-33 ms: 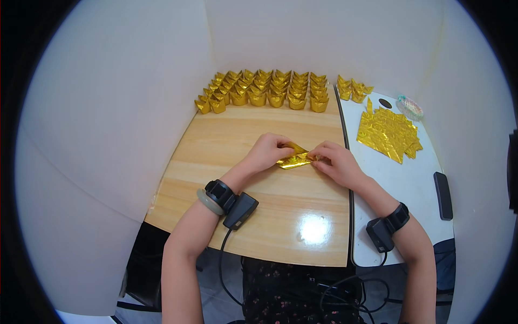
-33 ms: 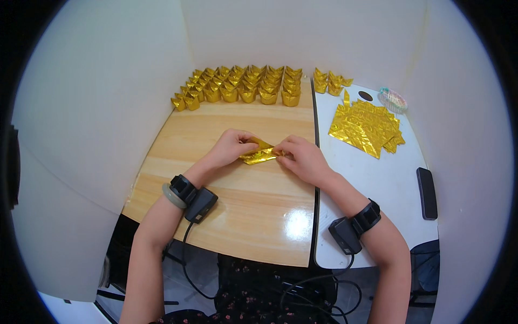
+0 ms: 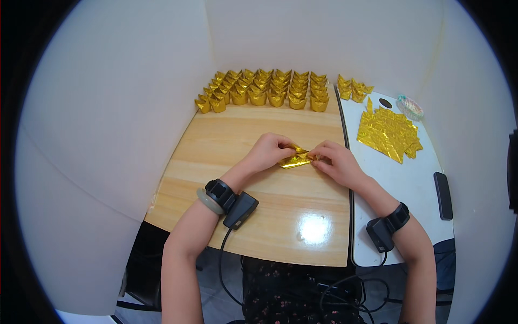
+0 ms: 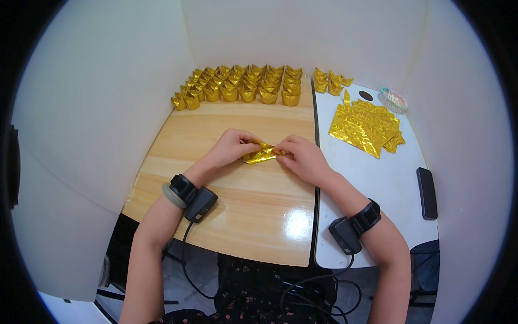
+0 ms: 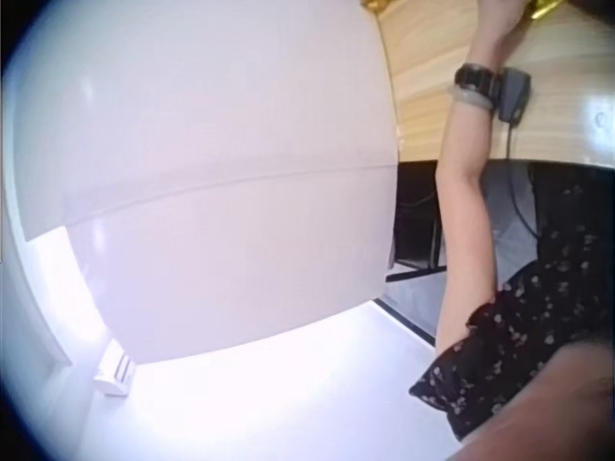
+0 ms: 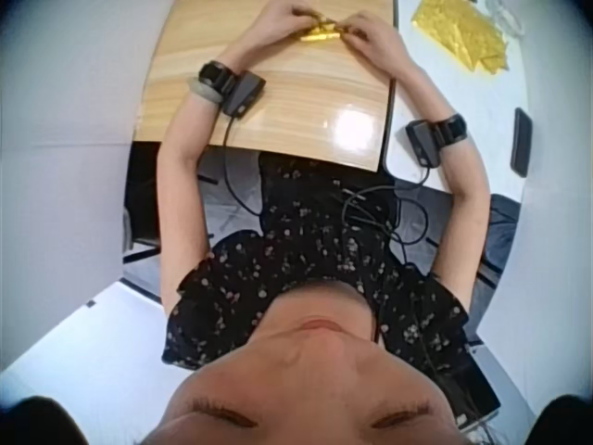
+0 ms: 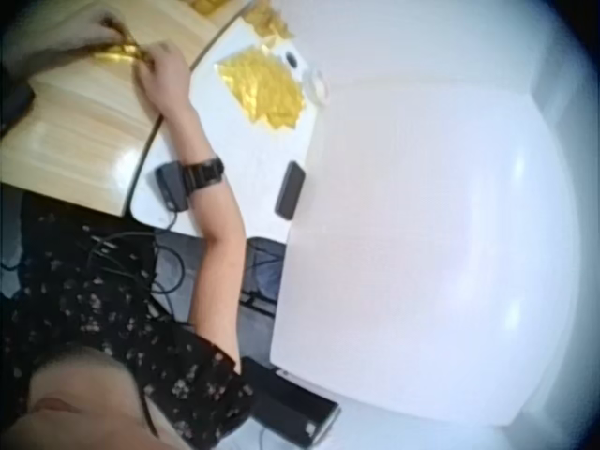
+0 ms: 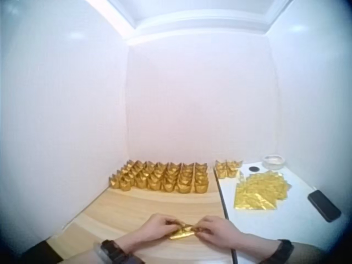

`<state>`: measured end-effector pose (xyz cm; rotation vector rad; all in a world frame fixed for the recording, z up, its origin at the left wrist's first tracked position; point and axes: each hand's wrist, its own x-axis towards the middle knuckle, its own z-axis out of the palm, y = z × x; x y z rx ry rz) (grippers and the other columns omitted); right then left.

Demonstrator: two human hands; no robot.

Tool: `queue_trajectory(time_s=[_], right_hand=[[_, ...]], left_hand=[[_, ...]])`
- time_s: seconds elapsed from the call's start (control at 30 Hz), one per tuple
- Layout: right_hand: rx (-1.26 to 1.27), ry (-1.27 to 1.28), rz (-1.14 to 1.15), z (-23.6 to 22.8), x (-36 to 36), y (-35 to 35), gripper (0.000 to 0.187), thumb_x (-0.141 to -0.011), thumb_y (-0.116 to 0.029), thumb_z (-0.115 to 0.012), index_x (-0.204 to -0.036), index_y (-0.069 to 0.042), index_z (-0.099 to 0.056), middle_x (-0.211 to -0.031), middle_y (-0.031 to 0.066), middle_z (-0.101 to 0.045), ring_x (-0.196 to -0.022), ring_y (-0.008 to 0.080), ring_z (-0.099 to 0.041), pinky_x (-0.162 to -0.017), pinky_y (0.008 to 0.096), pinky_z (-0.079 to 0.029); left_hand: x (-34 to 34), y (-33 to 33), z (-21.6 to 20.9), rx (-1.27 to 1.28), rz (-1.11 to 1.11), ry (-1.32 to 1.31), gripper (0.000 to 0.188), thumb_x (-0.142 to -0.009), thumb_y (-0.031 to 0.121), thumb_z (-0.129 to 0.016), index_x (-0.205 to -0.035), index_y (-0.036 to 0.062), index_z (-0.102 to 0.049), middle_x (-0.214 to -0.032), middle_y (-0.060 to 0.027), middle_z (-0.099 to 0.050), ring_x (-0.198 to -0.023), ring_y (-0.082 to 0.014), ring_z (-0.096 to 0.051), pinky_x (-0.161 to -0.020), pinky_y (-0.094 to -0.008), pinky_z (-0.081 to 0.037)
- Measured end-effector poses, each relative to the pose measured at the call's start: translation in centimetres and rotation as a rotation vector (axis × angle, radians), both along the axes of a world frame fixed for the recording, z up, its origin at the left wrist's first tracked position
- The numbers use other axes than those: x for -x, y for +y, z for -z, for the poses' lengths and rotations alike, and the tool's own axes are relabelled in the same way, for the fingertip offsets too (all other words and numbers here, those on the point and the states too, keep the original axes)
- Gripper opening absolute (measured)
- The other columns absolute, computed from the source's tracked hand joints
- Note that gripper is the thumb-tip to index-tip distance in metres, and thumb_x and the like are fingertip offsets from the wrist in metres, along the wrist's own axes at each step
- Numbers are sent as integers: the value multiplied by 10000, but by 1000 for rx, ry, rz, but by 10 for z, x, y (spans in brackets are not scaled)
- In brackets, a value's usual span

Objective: Folding sheets of gold foil paper into traditional ingot shapes and placing them on a stack.

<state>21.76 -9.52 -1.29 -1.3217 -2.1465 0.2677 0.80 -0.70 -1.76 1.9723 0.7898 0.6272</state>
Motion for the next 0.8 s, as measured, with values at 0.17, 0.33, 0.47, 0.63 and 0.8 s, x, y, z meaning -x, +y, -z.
queue_trajectory(time_s=[0.17,0.33,0.47,0.63,0.8], right_hand=[[90,63,-1,1,0,1,197,-789,-159,-633,-965,-74,-613,-925,100,-566,-854,256,-564,-748,346,-466],[-144,-47,157,10,-5,6,259,-765,-190,-673,-937,-27,-569,-981,141,-548,-958,292,-518,-829,367,-431],[-111,-39,152,11,-7,8,285,-756,-205,-686,-941,-21,-571,-985,138,-570,-927,309,-533,-823,374,-438],[413,464,108,4,0,7,228,-793,-72,-645,-995,-19,-552,-946,97,-621,-989,202,-577,-840,290,-467],[462,681,0,10,-2,10,298,-811,-1,-599,-1088,-23,-492,-1072,86,-567,-1067,187,-545,-875,272,-461]], left_hand=[[0,-4,1,-89,92,-43,168,-798,108,-607,-899,-4,-682,-853,-49,-644,-703,-116,-579,-635,-237,-459],[0,-10,-11,-323,101,105,174,-776,204,-652,-825,45,-703,-899,-46,-632,-770,-196,-591,-683,-303,-462],[-4,-7,-2,-425,76,90,182,-772,230,-659,-771,51,-695,-899,-53,-629,-817,-217,-585,-709,-317,-457],[-8,-8,-3,-478,135,17,163,-740,170,-684,-858,57,-685,-904,-67,-625,-819,-204,-586,-720,-318,-463],[-11,-13,-1,-319,-9,36,429,-699,36,-716,-1107,35,-581,-957,-71,-602,-686,-109,-527,-621,-240,-453]])
